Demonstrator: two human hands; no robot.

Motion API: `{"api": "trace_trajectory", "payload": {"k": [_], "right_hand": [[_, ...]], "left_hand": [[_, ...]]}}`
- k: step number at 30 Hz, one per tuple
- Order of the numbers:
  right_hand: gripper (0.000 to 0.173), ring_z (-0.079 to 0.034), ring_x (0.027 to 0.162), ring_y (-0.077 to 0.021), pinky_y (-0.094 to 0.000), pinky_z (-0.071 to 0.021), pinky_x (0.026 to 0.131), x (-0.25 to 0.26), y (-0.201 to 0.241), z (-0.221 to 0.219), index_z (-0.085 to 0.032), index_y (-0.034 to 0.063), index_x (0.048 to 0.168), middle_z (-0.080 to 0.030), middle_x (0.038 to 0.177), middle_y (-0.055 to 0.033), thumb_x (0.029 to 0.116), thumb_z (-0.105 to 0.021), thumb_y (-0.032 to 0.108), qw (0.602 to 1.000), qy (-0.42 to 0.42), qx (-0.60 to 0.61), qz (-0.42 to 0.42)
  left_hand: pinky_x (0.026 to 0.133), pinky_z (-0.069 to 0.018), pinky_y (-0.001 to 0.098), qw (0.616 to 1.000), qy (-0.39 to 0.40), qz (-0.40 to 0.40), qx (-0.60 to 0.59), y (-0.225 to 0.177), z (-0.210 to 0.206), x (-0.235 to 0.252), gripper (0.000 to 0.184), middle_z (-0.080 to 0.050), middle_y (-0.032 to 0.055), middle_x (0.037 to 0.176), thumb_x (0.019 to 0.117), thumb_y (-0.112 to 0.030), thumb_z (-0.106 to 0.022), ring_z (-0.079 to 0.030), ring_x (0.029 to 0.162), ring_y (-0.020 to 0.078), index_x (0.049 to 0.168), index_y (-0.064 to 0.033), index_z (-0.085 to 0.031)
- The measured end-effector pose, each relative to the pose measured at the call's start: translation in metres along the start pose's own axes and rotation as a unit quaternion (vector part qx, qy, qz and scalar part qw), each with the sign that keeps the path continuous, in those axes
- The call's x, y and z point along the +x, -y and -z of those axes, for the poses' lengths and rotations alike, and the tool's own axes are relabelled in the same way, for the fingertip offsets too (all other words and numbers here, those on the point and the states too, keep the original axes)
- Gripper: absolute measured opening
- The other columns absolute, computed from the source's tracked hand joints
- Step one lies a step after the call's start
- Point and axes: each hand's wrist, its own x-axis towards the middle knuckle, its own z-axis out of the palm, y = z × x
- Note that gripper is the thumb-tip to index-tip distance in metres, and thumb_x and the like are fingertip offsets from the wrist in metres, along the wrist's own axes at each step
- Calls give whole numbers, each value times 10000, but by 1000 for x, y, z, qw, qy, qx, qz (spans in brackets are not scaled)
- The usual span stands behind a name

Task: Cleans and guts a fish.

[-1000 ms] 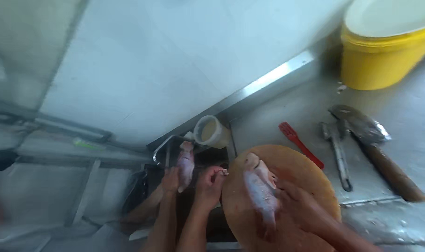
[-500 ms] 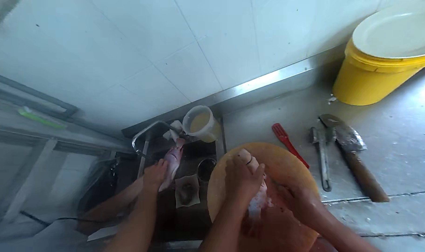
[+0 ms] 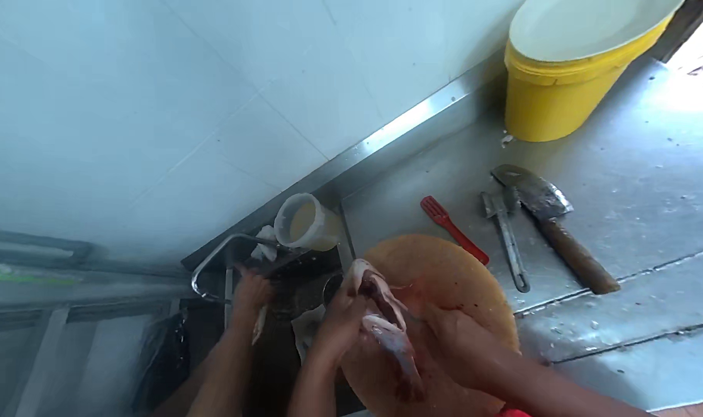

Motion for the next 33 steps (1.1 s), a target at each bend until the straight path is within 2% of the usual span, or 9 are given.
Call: {"api": "trace_trajectory", "payload": {"k": [3, 8, 13, 16, 20, 23, 26, 29, 33], "right_hand": [[358, -706, 949, -356, -585, -575, 831, 16, -7, -22, -599, 65, 1256, -693, 1011, -184, 1090, -428, 332, 999, 35, 11, 12], [376, -699, 994, -405, -624, -560, 847, 16, -9, -7, -619, 64, 1225, -697, 1023, -206, 1090, -424, 355, 998, 17, -52, -23], [335, -687, 1016, -484, -696, -545, 824, 22, -7, -11, -593, 69, 1278, -690, 1069, -257, 1075, -462, 301, 990, 49, -131, -13], [327, -688, 1026, -479, -686, -547, 839, 19, -6, -2, -605, 60, 1260, -692, 1073, -259, 1079, -460, 290, 990, 27, -136, -33], [325, -696, 992, -469, -680, -553, 811, 13, -7, -20, -587, 72, 1272, -694, 1041, -248, 1068, -478, 301, 987, 48, -148, -30], [311, -682, 1041, -491, -692, -545, 839, 23, -14, -9, -595, 50, 1275, -687, 1097, -271, 1064, -479, 246, 986, 15, -152, -64], [362, -684, 1077, -459, -657, -547, 891, 24, 9, -1, -575, 70, 1367, -696, 1129, -247, 1093, -431, 258, 991, -21, -121, -57], [287, -679, 1067, -478, -682, -557, 853, 37, 8, -17, -586, 16, 1277, -673, 1158, -264, 1041, -508, 160, 987, 3, -146, -64], [275, -667, 1038, -509, -724, -538, 809, 8, 15, -8, -629, -39, 1170, -666, 1121, -299, 1001, -587, 173, 981, 93, -164, -49]], "left_hand": [[470, -563, 365, 993, -48, -43, -97, 27, -18, -6, 399, -666, 118, 839, 1070, -305, -478, -637, 560, 212, 1398, -78, -488], [443, -549, 346, 972, -105, -135, -163, 51, -41, -8, 480, -661, 98, 934, 1056, -356, -433, -634, 592, 189, 1429, -55, -469], [551, -580, 339, 964, -122, -172, -161, 59, -52, -5, 492, -668, 96, 1078, 1057, -398, -423, -676, 775, 183, 1412, -67, -498], [710, -609, 345, 963, -124, -183, -154, 58, -51, -5, 518, -659, 91, 1175, 1062, -413, -409, -682, 933, 173, 1431, -58, -487], [684, -615, 359, 965, -115, -175, -157, 64, -53, -5, 520, -676, 93, 1118, 1060, -442, -428, -692, 892, 187, 1426, -79, -495], [589, -611, 369, 971, -111, -154, -144, 42, -55, -7, 480, -677, 102, 1095, 1041, -347, -501, -695, 778, 191, 1444, -88, -472], [793, -621, 393, 983, -112, -115, -94, 22, -55, -9, 490, -682, 103, 1148, 1007, -288, -574, -703, 939, 173, 1446, -93, -479], [772, -628, 403, 988, -115, -90, -51, 11, -62, -5, 478, -698, 87, 1095, 993, -288, -607, -713, 908, 167, 1429, -123, -501], [835, -615, 398, 986, -126, -95, -58, 12, -56, 3, 482, -681, 95, 1211, 985, -240, -597, -701, 999, 164, 1434, -92, -506]]}}
